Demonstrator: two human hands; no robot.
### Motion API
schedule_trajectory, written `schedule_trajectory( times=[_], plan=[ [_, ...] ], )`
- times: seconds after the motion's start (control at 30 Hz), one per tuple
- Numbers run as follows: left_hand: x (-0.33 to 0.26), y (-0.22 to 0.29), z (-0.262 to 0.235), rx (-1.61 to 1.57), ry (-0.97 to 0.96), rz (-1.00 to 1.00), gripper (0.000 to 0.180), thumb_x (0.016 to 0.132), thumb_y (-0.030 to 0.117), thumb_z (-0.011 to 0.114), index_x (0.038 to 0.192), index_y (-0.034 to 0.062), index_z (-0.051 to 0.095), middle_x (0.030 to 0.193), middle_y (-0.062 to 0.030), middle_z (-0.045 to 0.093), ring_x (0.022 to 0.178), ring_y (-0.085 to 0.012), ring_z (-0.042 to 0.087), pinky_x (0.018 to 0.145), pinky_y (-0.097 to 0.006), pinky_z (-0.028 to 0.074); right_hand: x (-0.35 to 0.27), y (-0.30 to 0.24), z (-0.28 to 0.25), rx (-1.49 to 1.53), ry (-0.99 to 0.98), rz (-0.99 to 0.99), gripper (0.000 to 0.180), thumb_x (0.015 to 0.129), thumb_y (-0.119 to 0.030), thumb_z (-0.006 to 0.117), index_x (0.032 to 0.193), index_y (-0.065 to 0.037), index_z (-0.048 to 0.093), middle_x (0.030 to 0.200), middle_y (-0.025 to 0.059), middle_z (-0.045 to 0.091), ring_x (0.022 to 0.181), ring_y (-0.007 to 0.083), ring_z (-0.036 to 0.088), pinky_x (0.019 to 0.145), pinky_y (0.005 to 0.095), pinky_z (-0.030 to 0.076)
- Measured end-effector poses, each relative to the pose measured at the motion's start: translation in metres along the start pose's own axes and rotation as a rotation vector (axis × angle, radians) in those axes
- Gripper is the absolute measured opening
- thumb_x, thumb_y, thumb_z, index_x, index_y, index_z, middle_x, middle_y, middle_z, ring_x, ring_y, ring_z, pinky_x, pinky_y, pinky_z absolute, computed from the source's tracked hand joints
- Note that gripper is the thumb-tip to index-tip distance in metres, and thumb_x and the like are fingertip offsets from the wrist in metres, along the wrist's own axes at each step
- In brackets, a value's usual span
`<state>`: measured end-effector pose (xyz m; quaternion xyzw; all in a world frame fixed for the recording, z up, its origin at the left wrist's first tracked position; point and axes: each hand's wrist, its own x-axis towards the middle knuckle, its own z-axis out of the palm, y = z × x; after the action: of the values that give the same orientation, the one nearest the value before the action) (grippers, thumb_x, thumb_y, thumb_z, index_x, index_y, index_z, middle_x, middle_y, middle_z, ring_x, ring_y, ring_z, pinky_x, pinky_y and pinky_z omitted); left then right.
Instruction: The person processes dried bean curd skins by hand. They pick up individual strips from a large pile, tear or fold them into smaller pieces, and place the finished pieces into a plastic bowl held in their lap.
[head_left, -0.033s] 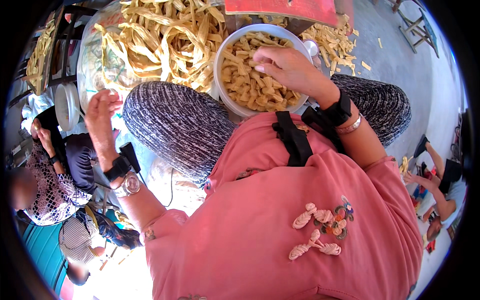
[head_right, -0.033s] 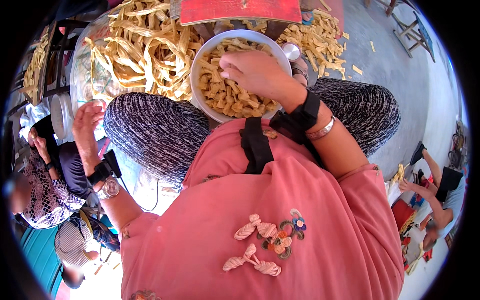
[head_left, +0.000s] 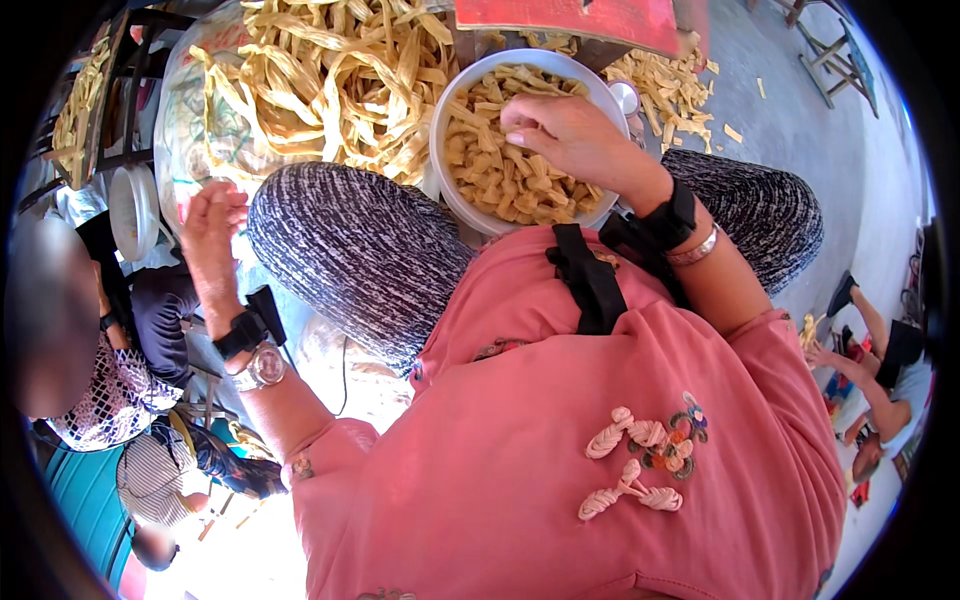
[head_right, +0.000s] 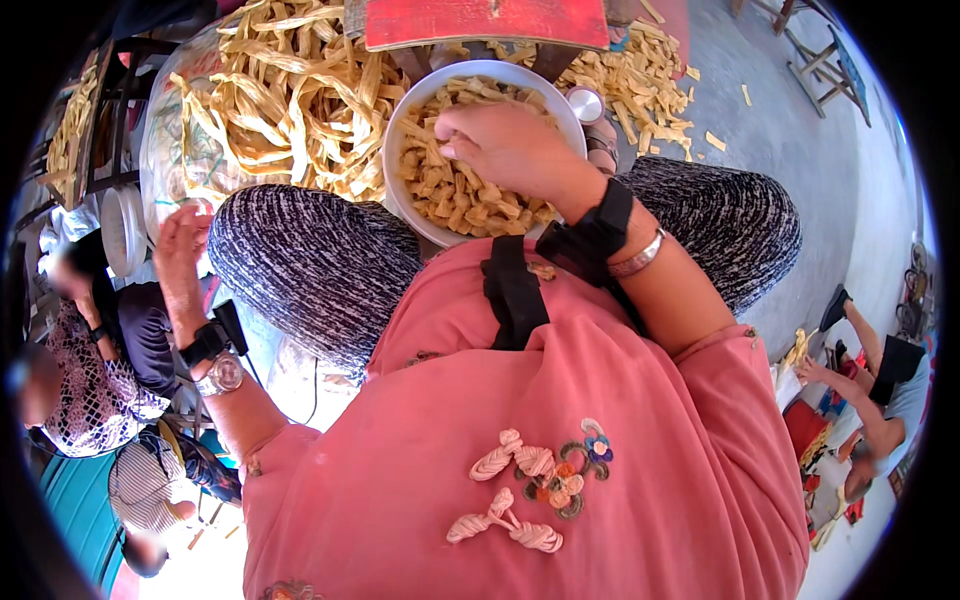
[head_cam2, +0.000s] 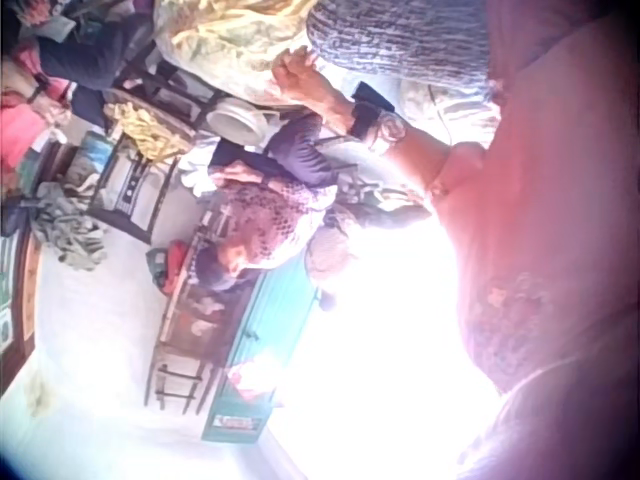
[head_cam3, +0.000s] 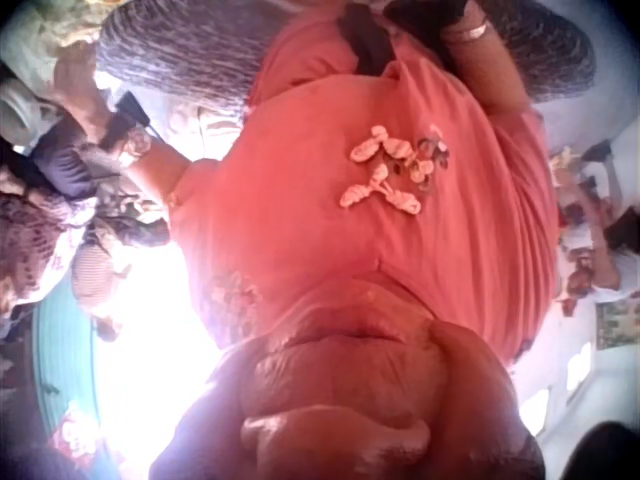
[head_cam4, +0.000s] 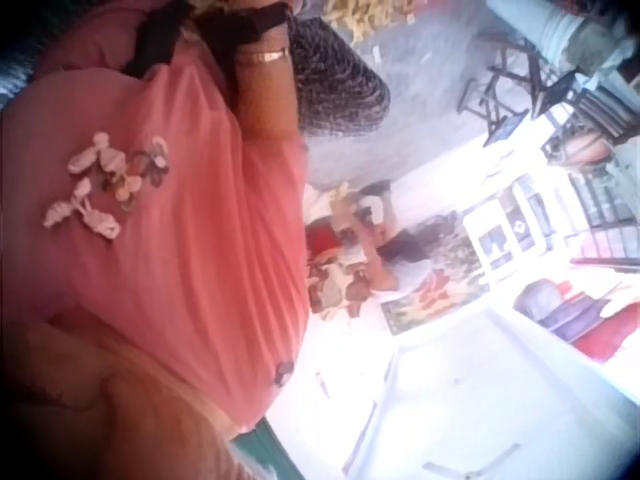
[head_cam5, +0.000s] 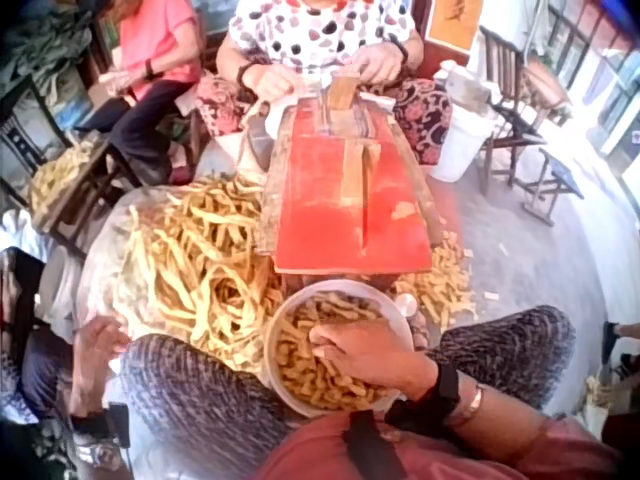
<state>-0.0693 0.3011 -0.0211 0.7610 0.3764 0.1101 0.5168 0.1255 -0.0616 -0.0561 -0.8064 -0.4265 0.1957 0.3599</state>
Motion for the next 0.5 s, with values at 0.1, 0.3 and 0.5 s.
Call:
schedule_trajectory(
  times=[0.1,0.3,0.5],
  plan=[
    [0.01,-0.07,-0.001,-0.042,-0.079,0.04,0.018,0.09,0.012,0.055,0.099,-0.0025,0.06,0.088,-0.0023,0.063,0.074,-0.0065,0.054,0.067,-0.021,0.043,0.019,0.004,0.021,-0.052,-0.03,0.087,0.02,0.086,-0.024,0.057,0.091,-0.004,0.059,0.08,0.013,0.062,0.08,0.0297,0.06,0.069,0.0382,0.045],
    [-0.012,-0.045,0.022,-0.024,0.043,0.11,0.016,0.091,0.008,0.053,0.101,-0.0039,0.059,0.089,-0.005,0.063,0.078,-0.0086,0.055,0.07,-0.021,0.044,0.052,0.018,0.059,-0.23,-0.024,0.25,0.029,0.08,-0.033,0.063,0.089,-0.006,0.06,0.079,0.0145,0.062,0.074,0.0318,0.06,0.065,0.0403,0.046],
    [-0.024,0.026,0.027,0.009,0.153,0.339,0.019,0.095,0.012,0.048,0.102,-0.0028,0.059,0.085,-0.0089,0.065,0.077,-0.0148,0.063,0.073,-0.027,0.051,0.047,0.037,0.073,-0.173,-0.025,0.244,0.034,0.078,-0.032,0.067,0.073,-0.001,0.053,0.064,0.0127,0.053,0.06,0.0277,0.052,0.055,0.0388,0.039]
  ],
)
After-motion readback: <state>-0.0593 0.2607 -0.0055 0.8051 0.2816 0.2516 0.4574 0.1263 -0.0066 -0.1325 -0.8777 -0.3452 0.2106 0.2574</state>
